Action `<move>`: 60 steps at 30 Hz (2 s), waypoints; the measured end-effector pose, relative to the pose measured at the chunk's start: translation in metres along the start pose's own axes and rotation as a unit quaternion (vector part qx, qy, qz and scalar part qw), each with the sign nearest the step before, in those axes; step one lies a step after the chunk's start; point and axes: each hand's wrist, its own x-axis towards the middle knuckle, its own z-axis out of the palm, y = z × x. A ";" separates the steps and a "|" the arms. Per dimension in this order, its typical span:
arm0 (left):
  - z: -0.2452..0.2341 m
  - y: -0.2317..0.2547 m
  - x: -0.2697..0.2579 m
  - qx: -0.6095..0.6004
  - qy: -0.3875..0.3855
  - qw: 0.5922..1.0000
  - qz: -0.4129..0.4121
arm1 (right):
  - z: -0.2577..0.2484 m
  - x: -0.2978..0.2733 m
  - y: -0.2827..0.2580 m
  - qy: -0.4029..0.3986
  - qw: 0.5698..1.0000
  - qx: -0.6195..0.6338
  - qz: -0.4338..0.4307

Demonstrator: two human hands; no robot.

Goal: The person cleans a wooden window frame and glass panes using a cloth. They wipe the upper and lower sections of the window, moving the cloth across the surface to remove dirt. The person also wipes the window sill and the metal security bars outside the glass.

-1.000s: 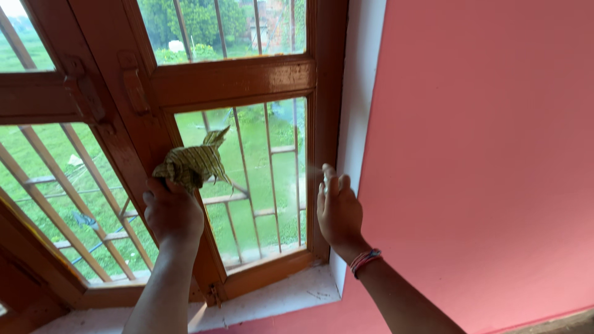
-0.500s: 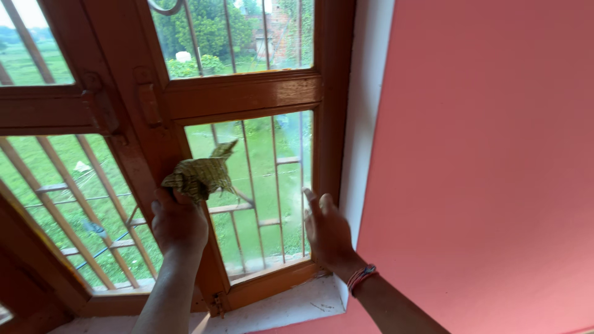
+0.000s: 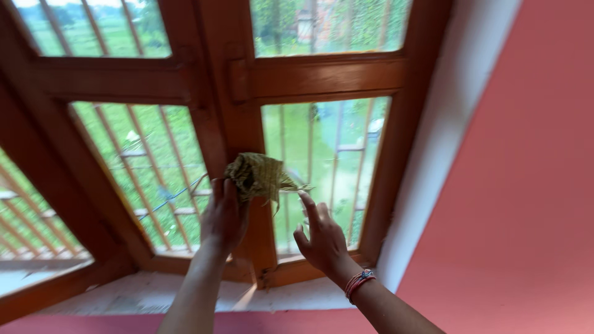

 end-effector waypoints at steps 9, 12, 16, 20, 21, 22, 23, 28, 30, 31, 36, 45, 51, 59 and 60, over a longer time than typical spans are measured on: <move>-0.029 -0.120 -0.042 -0.025 0.057 0.996 -0.070 | 0.149 -0.020 -0.052 -0.230 0.955 0.183 0.046; -0.031 -0.175 -0.073 -0.021 0.067 0.982 -0.173 | 0.214 -0.018 -0.050 -0.324 0.894 0.301 0.076; -0.037 -0.242 -0.117 -0.046 -0.011 0.955 -0.294 | 0.285 -0.026 -0.057 -0.362 0.878 0.297 0.097; -0.018 -0.300 -0.154 -0.069 -0.064 0.915 -0.393 | 0.346 -0.028 -0.073 -0.342 0.877 0.272 0.201; -0.009 -0.314 -0.166 -0.069 -0.056 0.912 -0.401 | 0.360 -0.030 -0.076 -0.325 0.883 0.273 0.199; 0.001 -0.327 -0.177 -0.061 -0.042 0.924 -0.375 | 0.373 -0.032 -0.077 -0.309 0.890 0.274 0.196; 0.010 -0.340 -0.184 -0.051 -0.028 0.936 -0.347 | 0.386 -0.032 -0.079 -0.293 0.901 0.256 0.190; 0.034 -0.356 -0.190 -0.126 -0.072 0.893 -0.427 | 0.420 -0.028 -0.076 -0.250 0.929 0.205 0.181; 0.038 -0.352 -0.187 -0.144 -0.080 0.885 -0.435 | 0.423 -0.028 -0.082 -0.240 0.930 0.204 0.189; 0.043 -0.349 -0.185 -0.156 -0.090 0.876 -0.447 | 0.419 -0.029 -0.084 -0.235 0.931 0.202 0.193; 0.058 -0.332 -0.182 -0.181 -0.070 0.881 -0.432 | 0.363 -0.031 -0.117 -0.042 0.993 0.109 0.026; 0.006 -0.244 -0.133 -0.251 0.064 0.910 -0.324 | 0.167 -0.018 -0.116 0.329 0.944 0.022 -0.023; -0.013 -0.160 -0.087 -0.294 0.129 0.931 -0.175 | 0.138 -0.005 -0.091 0.234 0.971 -0.016 -0.048; -0.027 -0.056 -0.053 -0.274 0.061 0.955 -0.099 | 0.074 0.006 -0.083 0.052 0.994 0.085 -0.036; -0.026 -0.044 -0.050 -0.263 0.063 0.958 -0.095 | 0.066 0.008 -0.081 0.020 0.994 0.110 -0.021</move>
